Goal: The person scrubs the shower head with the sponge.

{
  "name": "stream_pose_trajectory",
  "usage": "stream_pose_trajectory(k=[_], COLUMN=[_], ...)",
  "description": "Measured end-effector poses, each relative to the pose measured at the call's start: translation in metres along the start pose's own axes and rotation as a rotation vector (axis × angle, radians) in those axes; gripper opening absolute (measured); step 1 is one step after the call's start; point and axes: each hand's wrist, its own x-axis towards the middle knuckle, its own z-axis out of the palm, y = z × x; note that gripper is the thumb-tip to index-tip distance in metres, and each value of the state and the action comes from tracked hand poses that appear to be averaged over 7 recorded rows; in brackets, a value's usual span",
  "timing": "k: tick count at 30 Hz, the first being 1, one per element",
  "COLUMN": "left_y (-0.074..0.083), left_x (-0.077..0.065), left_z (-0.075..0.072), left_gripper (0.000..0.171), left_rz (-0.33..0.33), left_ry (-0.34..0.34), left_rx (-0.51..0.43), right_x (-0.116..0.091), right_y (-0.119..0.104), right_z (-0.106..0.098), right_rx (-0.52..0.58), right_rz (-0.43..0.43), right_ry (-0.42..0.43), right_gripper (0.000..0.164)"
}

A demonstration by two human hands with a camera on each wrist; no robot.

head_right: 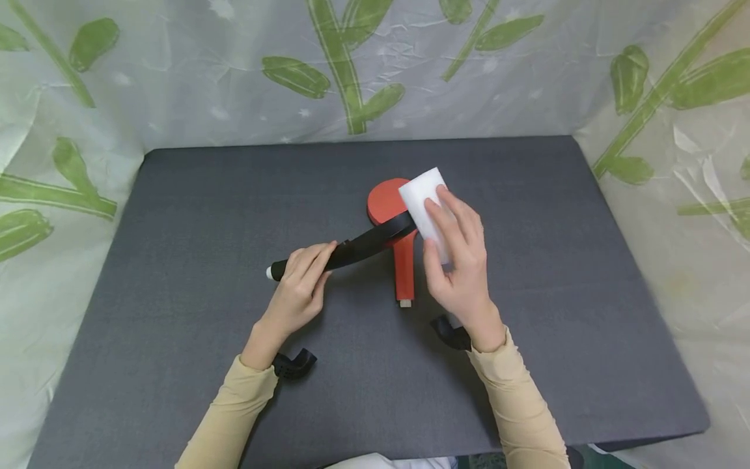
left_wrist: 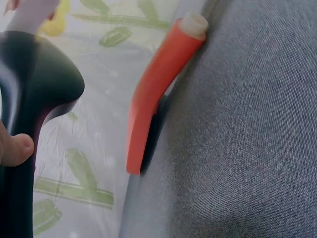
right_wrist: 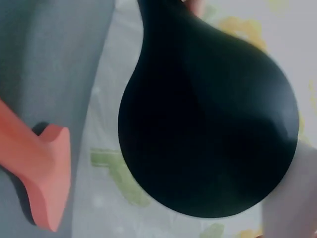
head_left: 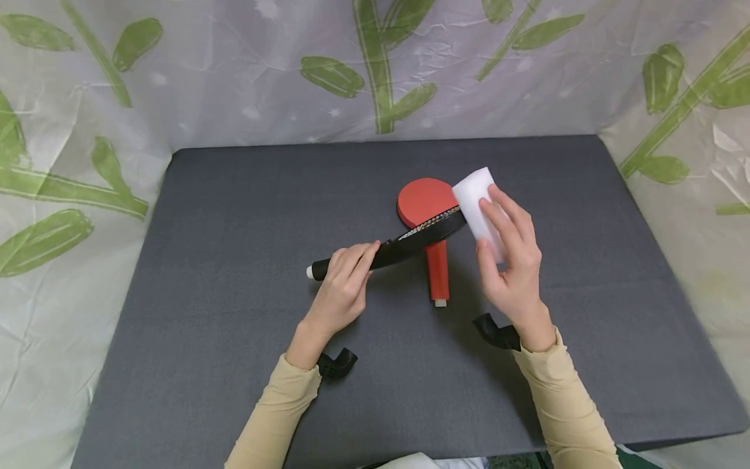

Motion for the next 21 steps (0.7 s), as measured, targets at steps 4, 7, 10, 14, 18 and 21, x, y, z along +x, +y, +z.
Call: stream_pose_trajectory(k=[4,7,10,14,18,21], left_y=[0.002,0.002,0.003,0.004,0.006,0.006], left_x=[0.001,0.001,0.0,0.0,0.001,0.002], left_z=[0.002,0.003,0.005,0.007,0.011,0.014], left_gripper=[0.032,0.032,0.035,0.037,0.037,0.035], left_rz=[0.008,0.004,-0.009,-0.012,0.0,0.002], left_ry=[0.011,0.021,0.025,0.033,0.056,0.073], left_rx=[0.082,0.107,0.111,0.121,0.147,0.156], right_x=[-0.009,-0.012,-0.012,-0.015,-0.022,-0.03], right_y=[0.007,0.012,0.016,0.016,0.008,0.003], right_z=[0.005,0.006,0.005,0.009,0.024,0.034], right_rx=[-0.123,-0.177,-0.191,-0.185,-0.213,-0.276], right_rz=[-0.139,-0.139,-0.071,-0.063,-0.208,-0.352], right_ry=[-0.028,-0.042,-0.031,-0.017,-0.055,-0.135], right_gripper=[0.033,0.035,0.037,0.036,0.035,0.036])
